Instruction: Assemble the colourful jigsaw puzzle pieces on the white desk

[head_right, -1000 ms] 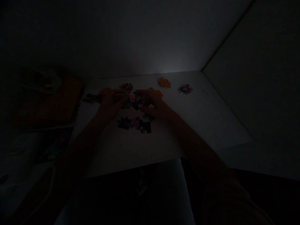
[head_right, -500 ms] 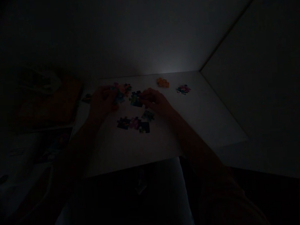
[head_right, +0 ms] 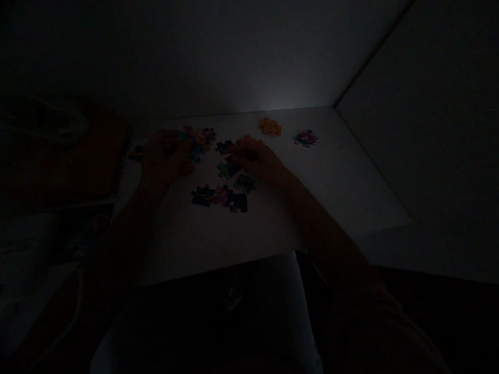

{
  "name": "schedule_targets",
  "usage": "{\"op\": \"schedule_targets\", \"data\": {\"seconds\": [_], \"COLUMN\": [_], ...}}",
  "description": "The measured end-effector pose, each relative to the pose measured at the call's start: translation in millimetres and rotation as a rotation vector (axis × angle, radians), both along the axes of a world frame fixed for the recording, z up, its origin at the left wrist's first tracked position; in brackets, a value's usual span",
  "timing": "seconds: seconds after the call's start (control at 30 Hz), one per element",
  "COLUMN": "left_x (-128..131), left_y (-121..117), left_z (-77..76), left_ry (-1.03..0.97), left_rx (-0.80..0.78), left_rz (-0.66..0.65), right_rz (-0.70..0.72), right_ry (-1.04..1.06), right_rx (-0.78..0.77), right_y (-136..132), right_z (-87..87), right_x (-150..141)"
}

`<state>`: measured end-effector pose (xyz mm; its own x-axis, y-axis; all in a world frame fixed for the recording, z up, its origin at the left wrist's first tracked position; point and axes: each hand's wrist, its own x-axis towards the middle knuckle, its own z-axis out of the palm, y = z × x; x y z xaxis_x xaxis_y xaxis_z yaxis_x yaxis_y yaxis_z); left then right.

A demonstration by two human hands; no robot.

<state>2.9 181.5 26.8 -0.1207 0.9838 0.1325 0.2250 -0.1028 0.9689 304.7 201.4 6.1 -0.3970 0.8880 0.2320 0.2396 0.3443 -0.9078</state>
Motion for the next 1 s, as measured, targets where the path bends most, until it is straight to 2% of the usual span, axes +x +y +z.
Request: {"op": "schedule_targets", "data": {"seconds": [0.23, 0.5, 0.73, 0.87, 1.0], "left_x": [1.0, 5.5, 1.8, 1.6, 3.0], "left_y": [-0.8, 1.0, 4.0, 1.8, -0.3], "left_z": [0.0, -0.2, -6.0, -3.4, 2.6], "left_ry": [-0.014, -0.037, -0.021, -0.012, 0.021], "left_rx": [0.006, 0.005, 0.023, 0.023, 0.010], "left_rz": [-0.017, 0.028, 0.023, -0.011, -0.005], "right_rz": [0.034, 0.131, 0.094, 0.085, 0.103], "right_ry": [0.071, 0.011, 0.017, 0.045, -0.032], "right_rx": [-0.068, -0.081, -0.054, -0.058, -0.044], "right_y": [2.4, -4.8, 3.4, 3.9, 1.7], "right_z": [-0.6, 5.5, 0.0, -2.4, -0.8], "right_x": [1.4, 2.0, 7.0, 5.6, 6.4]}}
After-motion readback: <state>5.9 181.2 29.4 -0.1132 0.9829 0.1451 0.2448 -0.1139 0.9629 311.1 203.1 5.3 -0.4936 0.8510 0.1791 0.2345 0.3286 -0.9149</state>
